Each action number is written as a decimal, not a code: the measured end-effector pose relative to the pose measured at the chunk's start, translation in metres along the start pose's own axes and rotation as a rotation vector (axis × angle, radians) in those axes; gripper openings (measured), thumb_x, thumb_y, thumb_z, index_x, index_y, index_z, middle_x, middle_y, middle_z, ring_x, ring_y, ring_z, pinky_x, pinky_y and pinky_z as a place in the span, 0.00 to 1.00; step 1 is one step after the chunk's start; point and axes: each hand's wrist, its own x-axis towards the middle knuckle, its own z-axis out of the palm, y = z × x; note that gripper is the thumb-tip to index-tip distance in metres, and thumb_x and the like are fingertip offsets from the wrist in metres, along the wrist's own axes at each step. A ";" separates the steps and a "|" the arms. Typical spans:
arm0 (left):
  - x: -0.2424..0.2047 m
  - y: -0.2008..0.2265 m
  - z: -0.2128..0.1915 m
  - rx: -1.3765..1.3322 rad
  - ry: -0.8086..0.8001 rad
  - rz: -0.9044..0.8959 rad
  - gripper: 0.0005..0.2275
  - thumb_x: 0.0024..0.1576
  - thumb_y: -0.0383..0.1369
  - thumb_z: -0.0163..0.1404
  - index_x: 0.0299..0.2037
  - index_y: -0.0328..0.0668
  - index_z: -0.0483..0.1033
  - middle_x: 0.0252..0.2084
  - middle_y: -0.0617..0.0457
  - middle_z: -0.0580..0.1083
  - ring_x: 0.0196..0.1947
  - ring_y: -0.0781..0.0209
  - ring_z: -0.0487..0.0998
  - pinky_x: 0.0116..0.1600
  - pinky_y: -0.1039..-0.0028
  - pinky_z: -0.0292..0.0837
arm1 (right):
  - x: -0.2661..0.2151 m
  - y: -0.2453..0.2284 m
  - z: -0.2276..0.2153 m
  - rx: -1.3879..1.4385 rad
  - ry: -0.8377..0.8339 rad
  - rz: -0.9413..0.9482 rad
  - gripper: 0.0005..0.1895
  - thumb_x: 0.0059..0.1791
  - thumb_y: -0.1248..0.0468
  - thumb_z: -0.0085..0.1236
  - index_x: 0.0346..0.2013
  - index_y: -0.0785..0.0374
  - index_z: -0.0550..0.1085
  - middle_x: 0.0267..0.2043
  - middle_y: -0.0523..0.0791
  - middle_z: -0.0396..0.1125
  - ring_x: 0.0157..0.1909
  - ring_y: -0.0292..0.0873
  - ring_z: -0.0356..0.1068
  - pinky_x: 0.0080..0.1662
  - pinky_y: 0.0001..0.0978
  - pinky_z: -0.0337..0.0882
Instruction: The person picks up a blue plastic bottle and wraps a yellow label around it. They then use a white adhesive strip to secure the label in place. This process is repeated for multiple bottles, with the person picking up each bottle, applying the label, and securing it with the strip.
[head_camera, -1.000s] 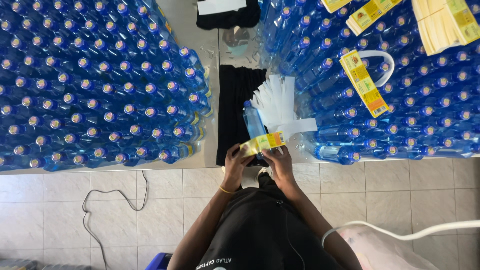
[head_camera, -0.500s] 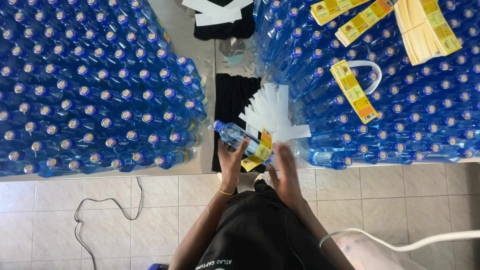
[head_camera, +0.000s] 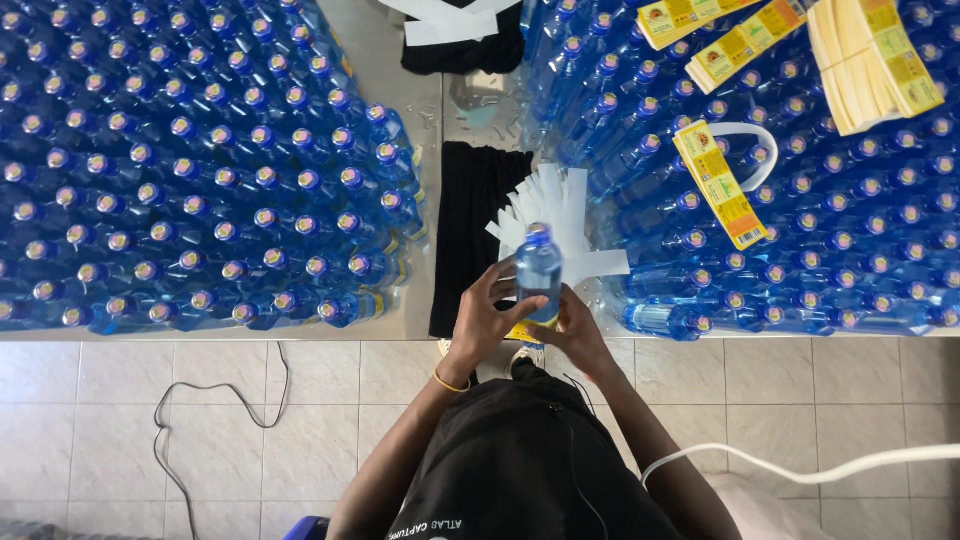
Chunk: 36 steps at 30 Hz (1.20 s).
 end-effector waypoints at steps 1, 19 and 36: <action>-0.009 0.018 -0.003 -0.001 0.010 0.002 0.41 0.46 0.39 0.77 0.70 0.33 0.72 0.55 0.34 0.80 0.55 0.37 0.85 0.61 0.55 0.82 | 0.000 -0.012 0.008 -0.002 -0.010 -0.001 0.41 0.41 0.72 0.80 0.68 0.63 0.72 0.58 0.49 0.77 0.62 0.44 0.76 0.68 0.43 0.70; -0.064 -0.013 0.001 0.652 0.261 0.662 0.33 0.66 0.29 0.56 0.78 0.21 0.55 0.78 0.24 0.59 0.78 0.26 0.61 0.78 0.49 0.58 | 0.011 -0.105 0.084 0.315 -0.008 -0.026 0.25 0.46 0.76 0.73 0.56 0.74 0.73 0.38 0.50 0.76 0.50 0.40 0.76 0.54 0.40 0.74; -0.065 -0.159 -0.099 0.372 0.412 0.064 0.40 0.53 0.32 0.67 0.76 0.38 0.60 0.74 0.32 0.61 0.72 0.23 0.67 0.69 0.42 0.76 | 0.066 0.060 0.147 -0.622 -0.030 -0.178 0.40 0.36 0.62 0.86 0.59 0.64 0.76 0.50 0.59 0.75 0.57 0.69 0.75 0.58 0.62 0.77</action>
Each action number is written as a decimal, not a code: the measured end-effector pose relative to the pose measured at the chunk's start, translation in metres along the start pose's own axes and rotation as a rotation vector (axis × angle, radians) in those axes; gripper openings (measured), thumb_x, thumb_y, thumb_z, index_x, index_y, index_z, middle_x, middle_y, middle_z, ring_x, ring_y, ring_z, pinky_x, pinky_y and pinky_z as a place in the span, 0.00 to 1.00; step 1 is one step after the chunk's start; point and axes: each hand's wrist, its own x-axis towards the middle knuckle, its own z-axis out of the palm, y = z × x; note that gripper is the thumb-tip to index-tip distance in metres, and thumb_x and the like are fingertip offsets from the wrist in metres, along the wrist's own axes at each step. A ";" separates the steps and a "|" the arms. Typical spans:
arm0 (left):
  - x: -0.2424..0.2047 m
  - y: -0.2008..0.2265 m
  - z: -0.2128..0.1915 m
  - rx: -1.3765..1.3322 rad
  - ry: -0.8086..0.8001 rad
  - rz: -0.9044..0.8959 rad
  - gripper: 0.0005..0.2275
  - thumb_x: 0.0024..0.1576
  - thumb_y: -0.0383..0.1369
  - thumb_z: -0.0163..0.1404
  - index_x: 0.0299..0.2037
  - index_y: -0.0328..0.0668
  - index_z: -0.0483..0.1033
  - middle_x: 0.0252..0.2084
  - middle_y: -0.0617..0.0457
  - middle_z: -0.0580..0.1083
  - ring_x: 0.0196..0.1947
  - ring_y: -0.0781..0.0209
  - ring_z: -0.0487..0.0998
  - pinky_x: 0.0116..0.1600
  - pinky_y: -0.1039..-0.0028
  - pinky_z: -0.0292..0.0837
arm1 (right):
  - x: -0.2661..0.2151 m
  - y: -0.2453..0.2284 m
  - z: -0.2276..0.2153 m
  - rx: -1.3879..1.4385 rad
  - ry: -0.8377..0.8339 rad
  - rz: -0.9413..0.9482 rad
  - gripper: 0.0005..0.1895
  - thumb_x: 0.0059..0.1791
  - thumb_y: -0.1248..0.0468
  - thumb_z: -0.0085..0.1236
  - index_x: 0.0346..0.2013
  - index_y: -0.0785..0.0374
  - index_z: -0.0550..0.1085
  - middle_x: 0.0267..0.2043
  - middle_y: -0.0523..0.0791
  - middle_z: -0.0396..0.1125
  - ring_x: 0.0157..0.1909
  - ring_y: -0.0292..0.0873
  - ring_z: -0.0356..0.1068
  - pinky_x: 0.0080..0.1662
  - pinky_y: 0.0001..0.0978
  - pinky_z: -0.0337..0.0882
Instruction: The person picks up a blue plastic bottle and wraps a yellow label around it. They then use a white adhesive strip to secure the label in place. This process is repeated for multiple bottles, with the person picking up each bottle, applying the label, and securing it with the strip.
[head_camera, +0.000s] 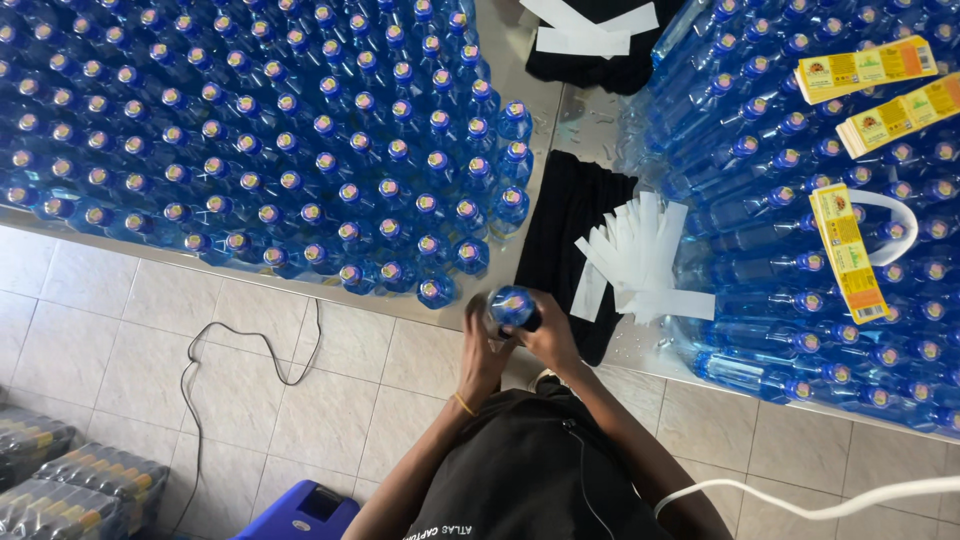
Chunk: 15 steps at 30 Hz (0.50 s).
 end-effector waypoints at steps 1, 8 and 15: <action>-0.005 -0.011 -0.002 0.001 0.001 0.001 0.40 0.53 0.32 0.67 0.76 0.38 0.60 0.74 0.32 0.61 0.72 0.23 0.67 0.69 0.42 0.76 | 0.005 0.001 0.012 0.001 0.000 -0.001 0.40 0.36 0.62 0.86 0.59 0.64 0.76 0.50 0.59 0.75 0.57 0.69 0.75 0.58 0.62 0.77; -0.019 -0.062 -0.017 -0.519 0.046 -0.420 0.25 0.61 0.25 0.61 0.67 0.37 0.64 0.58 0.35 0.73 0.54 0.37 0.85 0.56 0.55 0.85 | 0.024 0.008 0.078 -0.042 0.052 -0.205 0.34 0.41 0.65 0.79 0.59 0.60 0.72 0.56 0.51 0.67 0.57 0.60 0.75 0.59 0.47 0.80; 0.005 -0.019 0.004 -0.968 -0.076 -0.700 0.12 0.72 0.36 0.46 0.59 0.40 0.77 0.53 0.44 0.81 0.54 0.49 0.86 0.58 0.59 0.83 | -0.010 -0.010 0.011 -0.006 0.004 -0.290 0.28 0.49 0.63 0.71 0.63 0.66 0.73 0.62 0.57 0.68 0.65 0.65 0.71 0.66 0.55 0.72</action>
